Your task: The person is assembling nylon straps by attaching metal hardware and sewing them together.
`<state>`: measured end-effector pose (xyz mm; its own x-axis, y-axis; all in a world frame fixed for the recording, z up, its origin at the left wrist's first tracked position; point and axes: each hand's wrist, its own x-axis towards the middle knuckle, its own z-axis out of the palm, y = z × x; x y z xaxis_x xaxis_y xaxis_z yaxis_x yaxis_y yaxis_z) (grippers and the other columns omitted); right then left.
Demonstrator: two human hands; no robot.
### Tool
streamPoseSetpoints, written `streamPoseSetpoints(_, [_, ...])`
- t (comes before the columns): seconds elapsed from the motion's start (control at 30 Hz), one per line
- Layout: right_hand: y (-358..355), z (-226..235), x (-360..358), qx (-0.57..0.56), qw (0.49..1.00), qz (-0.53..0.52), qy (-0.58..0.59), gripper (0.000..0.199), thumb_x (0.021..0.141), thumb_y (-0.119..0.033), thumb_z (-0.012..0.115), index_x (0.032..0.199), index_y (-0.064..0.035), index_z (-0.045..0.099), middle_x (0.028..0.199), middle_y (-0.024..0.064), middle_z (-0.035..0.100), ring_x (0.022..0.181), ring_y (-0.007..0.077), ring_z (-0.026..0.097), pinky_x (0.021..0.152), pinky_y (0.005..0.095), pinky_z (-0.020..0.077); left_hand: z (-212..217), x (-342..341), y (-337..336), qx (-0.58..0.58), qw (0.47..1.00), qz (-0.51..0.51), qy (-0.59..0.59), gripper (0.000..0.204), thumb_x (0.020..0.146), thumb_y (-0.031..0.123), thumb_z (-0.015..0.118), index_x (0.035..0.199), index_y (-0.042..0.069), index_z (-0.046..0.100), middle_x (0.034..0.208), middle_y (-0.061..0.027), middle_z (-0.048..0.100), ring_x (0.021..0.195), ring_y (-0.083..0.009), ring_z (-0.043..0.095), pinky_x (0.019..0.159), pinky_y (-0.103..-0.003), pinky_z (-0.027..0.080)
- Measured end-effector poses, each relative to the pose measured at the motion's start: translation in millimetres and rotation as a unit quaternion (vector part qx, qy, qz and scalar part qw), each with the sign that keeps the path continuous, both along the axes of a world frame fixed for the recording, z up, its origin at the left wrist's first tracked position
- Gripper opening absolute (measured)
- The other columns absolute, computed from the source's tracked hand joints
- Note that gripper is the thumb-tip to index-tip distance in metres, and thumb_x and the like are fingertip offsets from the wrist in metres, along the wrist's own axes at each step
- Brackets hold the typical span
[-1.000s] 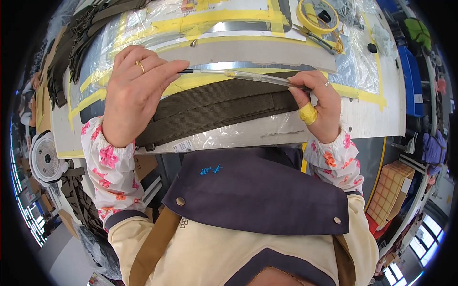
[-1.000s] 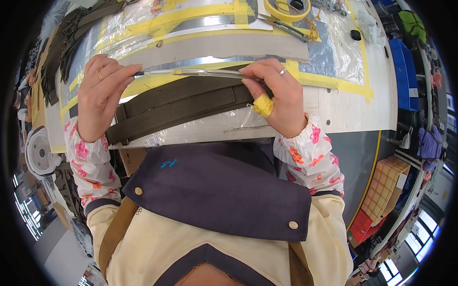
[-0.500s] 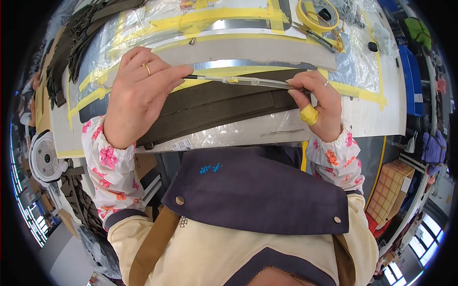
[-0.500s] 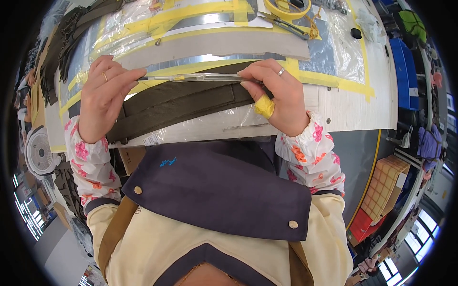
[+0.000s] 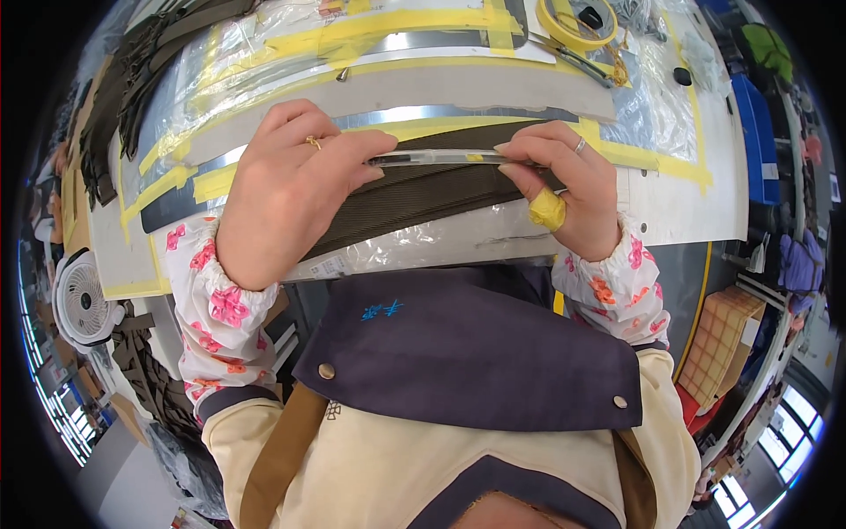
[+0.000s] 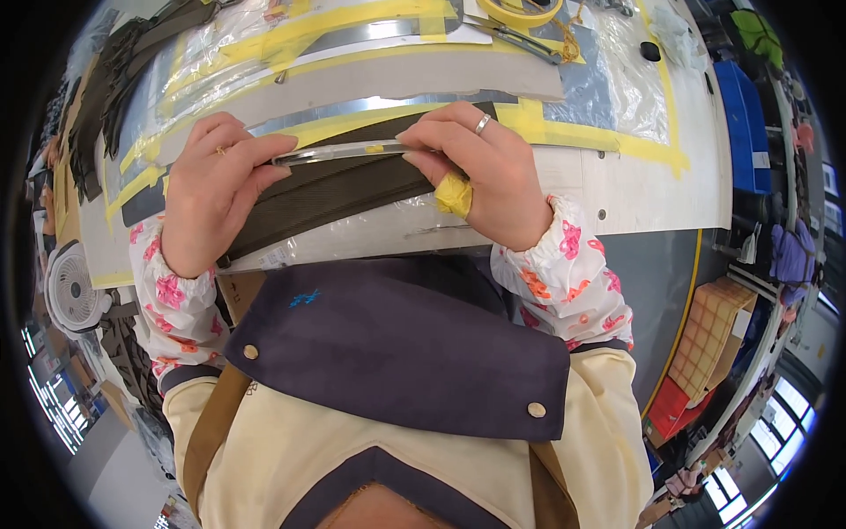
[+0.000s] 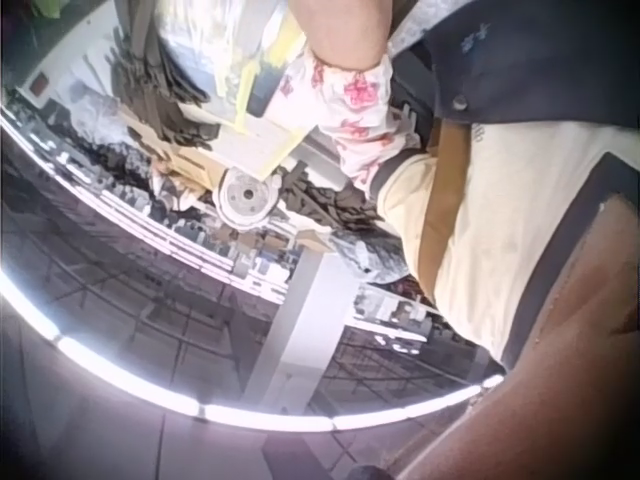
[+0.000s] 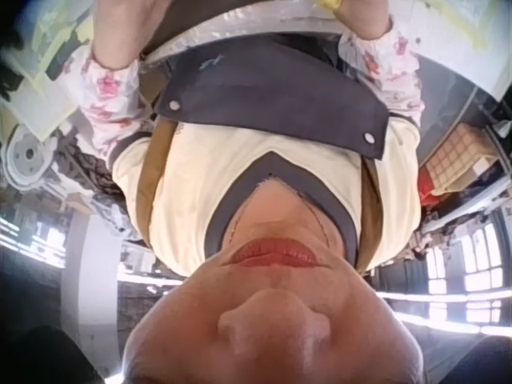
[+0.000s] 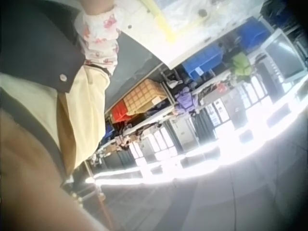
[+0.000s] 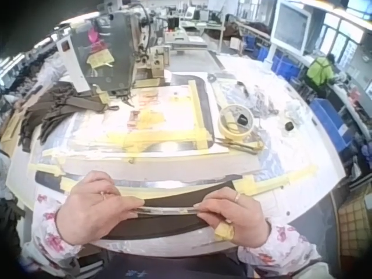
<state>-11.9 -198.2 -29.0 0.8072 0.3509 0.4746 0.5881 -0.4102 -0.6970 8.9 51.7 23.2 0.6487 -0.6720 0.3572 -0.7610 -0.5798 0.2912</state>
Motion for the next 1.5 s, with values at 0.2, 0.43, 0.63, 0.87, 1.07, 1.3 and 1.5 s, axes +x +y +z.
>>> streamPoseSetpoints(0.2, [-7,-3,-4,0.032,0.998,-0.010,0.056,0.019,0.072,0.003,0.065,0.089,-0.0005,0.059,0.085,0.0087,0.058,0.070,0.0150,0.055,0.061,0.0228,0.0442,3,-5,11,-0.040,0.993,0.046,0.105,0.032,0.067,-0.001,0.067,0.098,0.002,0.060,0.080,-0.0079,0.061,0.066,-0.0192,0.052,0.066,-0.028,0.044])
streamPoseSetpoints(0.43, [-6,-3,-4,0.038,0.997,0.000,0.074,0.018,0.072,0.003,0.066,0.089,-0.0010,0.060,0.085,0.0078,0.058,0.070,0.0134,0.055,0.062,0.0224,0.0445,-1,-17,26,-0.101,0.970,0.136,0.173,0.017,0.075,0.004,0.064,0.091,0.003,0.064,0.072,-0.0080,0.063,0.065,-0.0197,0.057,0.060,-0.027,0.044])
streamPoseSetpoints(0.63, [-2,-2,-7,0.073,0.992,0.014,0.101,0.023,0.071,0.005,0.065,0.091,-0.0010,0.055,0.092,0.0083,0.056,0.073,0.0122,0.055,0.066,0.0221,0.0462,1,-19,17,-0.139,0.949,0.140,0.245,0.013,0.079,0.004,0.061,0.091,-0.001,0.064,0.075,-0.0077,0.065,0.063,-0.0143,0.058,0.059,-0.023,0.045])
streamPoseSetpoints(0.87, [0,0,-10,0.094,0.993,0.018,0.069,0.024,0.069,0.009,0.063,0.088,-0.0012,0.053,0.082,0.0058,0.054,0.065,0.0124,0.054,0.056,0.0221,0.0467,-6,-23,20,-0.183,0.938,0.117,0.270,0.015,0.081,0.004,0.060,0.093,-0.004,0.063,0.075,-0.0089,0.065,0.064,-0.0117,0.060,0.059,-0.020,0.046])
streamPoseSetpoints(1.07, [-1,2,-12,0.059,0.997,0.024,0.049,0.023,0.070,0.005,0.065,0.089,-0.0037,0.055,0.090,0.0079,0.057,0.071,0.0134,0.055,0.062,0.0228,0.0447,-7,-20,19,-0.201,0.910,0.115,0.345,0.015,0.083,0.004,0.056,0.094,-0.004,0.062,0.076,-0.0089,0.066,0.065,-0.0112,0.060,0.061,-0.021,0.047])
streamPoseSetpoints(1.3, [-11,-4,-13,0.057,0.986,0.030,0.151,0.023,0.072,0.001,0.066,0.092,-0.0023,0.055,0.086,0.0063,0.056,0.069,0.0100,0.052,0.061,0.0215,0.0429,-7,-23,24,-0.247,0.891,0.131,0.358,0.015,0.084,0.005,0.056,0.095,-0.005,0.061,0.078,-0.0097,0.065,0.072,-0.0130,0.062,0.064,-0.022,0.049])
streamPoseSetpoints(1.5, [-11,-10,-18,0.105,0.981,0.016,0.162,0.022,0.077,0.001,0.064,0.096,0.0001,0.052,0.085,0.0051,0.054,0.072,0.0091,0.051,0.067,0.0200,0.0417,-16,-24,23,-0.335,0.848,0.166,0.375,0.016,0.084,0.004,0.057,0.096,-0.005,0.059,0.086,-0.0100,0.064,0.076,-0.0148,0.062,0.068,-0.022,0.049])
